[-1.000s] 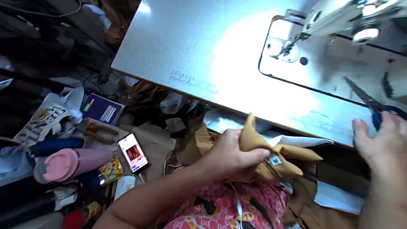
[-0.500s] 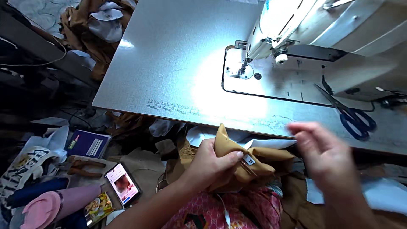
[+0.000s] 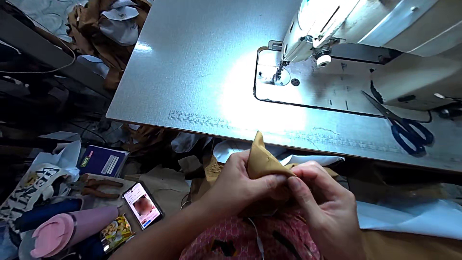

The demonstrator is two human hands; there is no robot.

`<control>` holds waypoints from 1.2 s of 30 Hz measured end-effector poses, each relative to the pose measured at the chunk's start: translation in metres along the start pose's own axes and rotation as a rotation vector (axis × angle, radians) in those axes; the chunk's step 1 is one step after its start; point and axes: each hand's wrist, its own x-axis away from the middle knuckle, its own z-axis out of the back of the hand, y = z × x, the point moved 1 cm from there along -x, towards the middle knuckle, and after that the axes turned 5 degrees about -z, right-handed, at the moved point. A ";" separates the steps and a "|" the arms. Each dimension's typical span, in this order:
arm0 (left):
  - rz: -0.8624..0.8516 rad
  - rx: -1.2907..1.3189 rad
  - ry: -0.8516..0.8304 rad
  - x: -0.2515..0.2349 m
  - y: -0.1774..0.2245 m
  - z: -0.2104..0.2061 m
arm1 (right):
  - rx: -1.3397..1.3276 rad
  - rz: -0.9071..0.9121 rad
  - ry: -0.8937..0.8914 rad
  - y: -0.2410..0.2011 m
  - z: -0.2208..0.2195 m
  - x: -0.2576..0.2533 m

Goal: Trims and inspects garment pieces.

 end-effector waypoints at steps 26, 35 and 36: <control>0.044 -0.059 -0.472 -0.084 0.047 0.012 | -0.162 0.034 0.019 -0.015 0.014 0.011; 0.160 0.131 -0.680 -0.061 0.044 -0.001 | -0.194 0.194 -0.042 -0.006 0.022 0.003; 0.124 0.090 -0.688 -0.059 0.043 -0.001 | -0.158 0.211 -0.025 -0.005 0.023 0.002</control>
